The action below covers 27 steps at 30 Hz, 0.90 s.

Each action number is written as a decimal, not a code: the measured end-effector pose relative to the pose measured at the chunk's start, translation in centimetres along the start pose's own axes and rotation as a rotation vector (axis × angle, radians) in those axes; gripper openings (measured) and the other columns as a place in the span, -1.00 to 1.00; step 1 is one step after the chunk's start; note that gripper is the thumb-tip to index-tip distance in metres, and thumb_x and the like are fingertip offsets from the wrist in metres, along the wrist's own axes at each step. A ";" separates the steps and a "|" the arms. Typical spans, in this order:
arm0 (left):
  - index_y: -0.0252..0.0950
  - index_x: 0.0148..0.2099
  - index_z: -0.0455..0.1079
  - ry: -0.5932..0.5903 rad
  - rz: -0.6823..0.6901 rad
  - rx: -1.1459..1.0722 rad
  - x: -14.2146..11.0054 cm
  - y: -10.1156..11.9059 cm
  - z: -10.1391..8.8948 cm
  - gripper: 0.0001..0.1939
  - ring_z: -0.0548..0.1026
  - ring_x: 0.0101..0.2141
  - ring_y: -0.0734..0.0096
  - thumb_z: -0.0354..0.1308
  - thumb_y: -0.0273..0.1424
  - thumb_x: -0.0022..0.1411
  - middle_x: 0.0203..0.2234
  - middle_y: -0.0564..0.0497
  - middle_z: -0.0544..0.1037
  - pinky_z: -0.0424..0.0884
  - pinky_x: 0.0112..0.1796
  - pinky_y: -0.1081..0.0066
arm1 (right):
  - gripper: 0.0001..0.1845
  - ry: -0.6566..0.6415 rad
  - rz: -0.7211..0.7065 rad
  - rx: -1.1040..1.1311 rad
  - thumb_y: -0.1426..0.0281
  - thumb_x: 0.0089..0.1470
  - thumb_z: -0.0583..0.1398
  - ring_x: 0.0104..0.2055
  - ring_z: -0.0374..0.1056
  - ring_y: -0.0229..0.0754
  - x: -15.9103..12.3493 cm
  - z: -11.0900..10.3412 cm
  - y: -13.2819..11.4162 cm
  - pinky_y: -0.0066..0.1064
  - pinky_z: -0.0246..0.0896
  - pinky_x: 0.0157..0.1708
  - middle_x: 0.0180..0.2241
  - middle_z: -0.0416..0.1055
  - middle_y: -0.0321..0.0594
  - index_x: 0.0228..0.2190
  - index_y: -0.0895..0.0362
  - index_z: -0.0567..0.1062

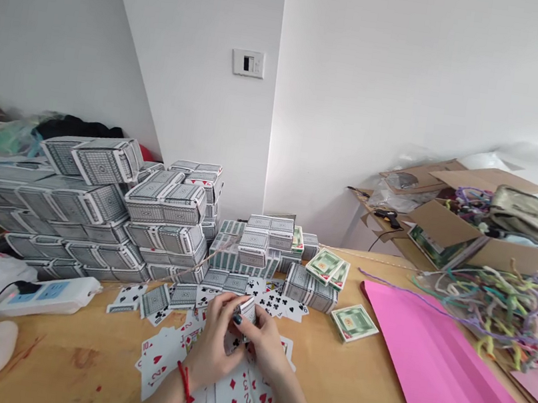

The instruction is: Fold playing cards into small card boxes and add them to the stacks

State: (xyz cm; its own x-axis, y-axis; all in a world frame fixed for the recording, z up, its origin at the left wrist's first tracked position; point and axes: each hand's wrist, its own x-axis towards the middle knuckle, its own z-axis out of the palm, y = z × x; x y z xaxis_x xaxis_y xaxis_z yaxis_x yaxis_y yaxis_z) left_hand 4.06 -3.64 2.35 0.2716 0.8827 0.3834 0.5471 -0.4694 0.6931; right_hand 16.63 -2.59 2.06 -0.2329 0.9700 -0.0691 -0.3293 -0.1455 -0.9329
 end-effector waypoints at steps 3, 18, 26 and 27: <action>-0.15 0.12 0.09 0.026 -0.042 0.015 0.0 -0.1 0.1 -0.31 0.20 -0.03 0.10 0.09 -0.56 -0.11 -0.10 -0.12 0.17 0.25 -0.08 0.12 | -0.67 0.007 0.001 -0.038 0.20 -0.16 0.25 -0.41 0.21 -0.22 0.1 -0.1 0.0 -0.45 0.13 -0.42 -0.46 0.29 -0.29 -0.38 0.17 0.39; -0.19 0.10 0.10 0.042 -0.163 0.026 -0.1 -0.9 1.0 -0.43 0.45 -0.22 0.22 0.02 -0.55 -0.01 -0.20 -0.07 0.48 0.35 -0.23 0.26 | -0.66 0.040 -0.098 -0.257 0.16 -0.17 0.24 -0.43 0.19 -0.22 0.0 0.2 0.1 -0.45 0.13 -0.42 -0.50 0.29 -0.31 -0.42 0.16 0.36; -0.22 -0.01 0.18 0.020 -0.234 0.012 -0.1 -1.3 1.3 -0.55 0.49 -0.36 0.20 0.03 -0.51 -0.02 -0.35 -0.06 0.53 0.34 -0.41 0.35 | -0.66 0.072 -0.090 -0.311 0.18 -0.20 0.26 -0.44 0.20 -0.21 -0.1 0.7 -0.2 -0.44 0.15 -0.43 -0.51 0.30 -0.32 -0.44 0.15 0.35; -0.22 -0.04 0.20 0.020 -0.242 0.004 -0.1 -1.3 1.3 -0.58 0.49 -0.40 0.22 0.03 -0.50 -0.02 -0.39 -0.05 0.53 0.32 -0.44 0.38 | -0.66 0.075 -0.094 -0.327 0.17 -0.21 0.26 -0.45 0.20 -0.21 -0.1 0.7 -0.1 -0.44 0.15 -0.43 -0.52 0.30 -0.33 -0.45 0.14 0.35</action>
State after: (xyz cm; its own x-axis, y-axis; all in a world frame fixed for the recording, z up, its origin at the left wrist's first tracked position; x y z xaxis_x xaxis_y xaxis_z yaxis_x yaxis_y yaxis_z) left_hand 4.36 -3.08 0.57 0.1165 0.9690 0.2180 0.5973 -0.2437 0.7641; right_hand 16.07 -2.82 2.44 -0.1433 0.9897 0.0075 -0.0328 0.0028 -0.9995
